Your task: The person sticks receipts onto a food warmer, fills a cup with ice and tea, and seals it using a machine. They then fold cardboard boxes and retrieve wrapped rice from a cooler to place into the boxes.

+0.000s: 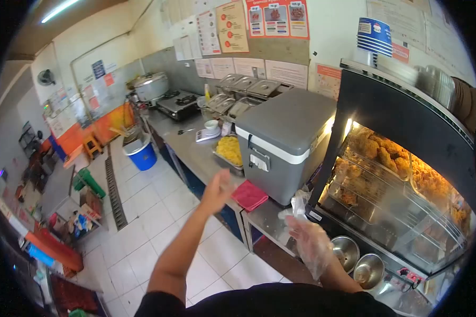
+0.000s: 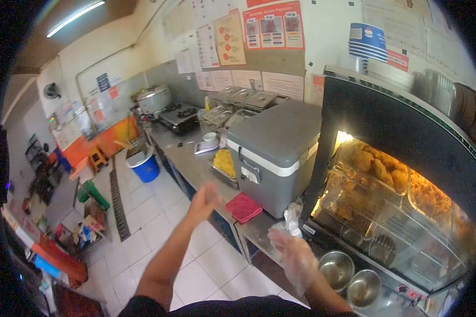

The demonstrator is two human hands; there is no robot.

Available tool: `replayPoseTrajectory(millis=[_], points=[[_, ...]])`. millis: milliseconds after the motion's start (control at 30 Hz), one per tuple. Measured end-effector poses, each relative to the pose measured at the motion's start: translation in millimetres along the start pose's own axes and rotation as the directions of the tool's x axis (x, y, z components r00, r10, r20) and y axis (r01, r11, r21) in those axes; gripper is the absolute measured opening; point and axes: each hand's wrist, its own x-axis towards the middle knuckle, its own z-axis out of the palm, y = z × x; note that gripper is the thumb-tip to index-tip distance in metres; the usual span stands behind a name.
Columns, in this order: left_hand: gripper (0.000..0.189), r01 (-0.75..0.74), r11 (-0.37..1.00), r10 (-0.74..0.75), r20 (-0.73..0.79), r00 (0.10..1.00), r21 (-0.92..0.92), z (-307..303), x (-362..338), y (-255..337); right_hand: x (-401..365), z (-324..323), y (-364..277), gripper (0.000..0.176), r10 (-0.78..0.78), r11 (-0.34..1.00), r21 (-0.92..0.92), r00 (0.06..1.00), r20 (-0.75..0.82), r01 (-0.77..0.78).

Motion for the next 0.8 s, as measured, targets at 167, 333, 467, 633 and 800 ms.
replayPoseTrajectory(millis=[167, 333, 467, 633, 800], points=[[0.063, -0.194, 0.978, 0.191, 0.037, 0.981, 0.077, 11.8, 196.9, -111.7, 21.7, 32.9, -37.4, 0.042, -0.255, 0.962, 0.007, 0.911, -0.325, 0.272], [0.056, 0.012, 0.929, 0.114, 0.316, 0.942, -0.371, 14.8, 273.6, -126.7, 60.9, -8.8, -32.9, 0.043, -0.306, 0.939, 0.000, 0.833, -0.461, 0.344], [0.055, -0.043, 0.902, 0.199, 0.324, 0.925, -0.430, 19.2, 283.9, -151.3, 126.3, 8.6, -29.0, 0.046, -0.399, 0.917, -0.098, 0.902, -0.163, 0.387], [0.086, -0.363, 0.737, 0.489, 0.079, 0.869, -0.570, 22.9, 326.2, -114.9, 223.4, 58.2, -37.4, 0.046, -0.222, 0.726, -0.513, 0.861, 0.457, 0.459], [0.100, -0.815, 0.362, 0.890, -0.091, 0.446, -0.453, 26.3, 406.8, 39.8, 306.9, 131.2, -66.7, 0.033, -0.162, 0.067, -0.853, 0.849, 0.502, 0.517]])
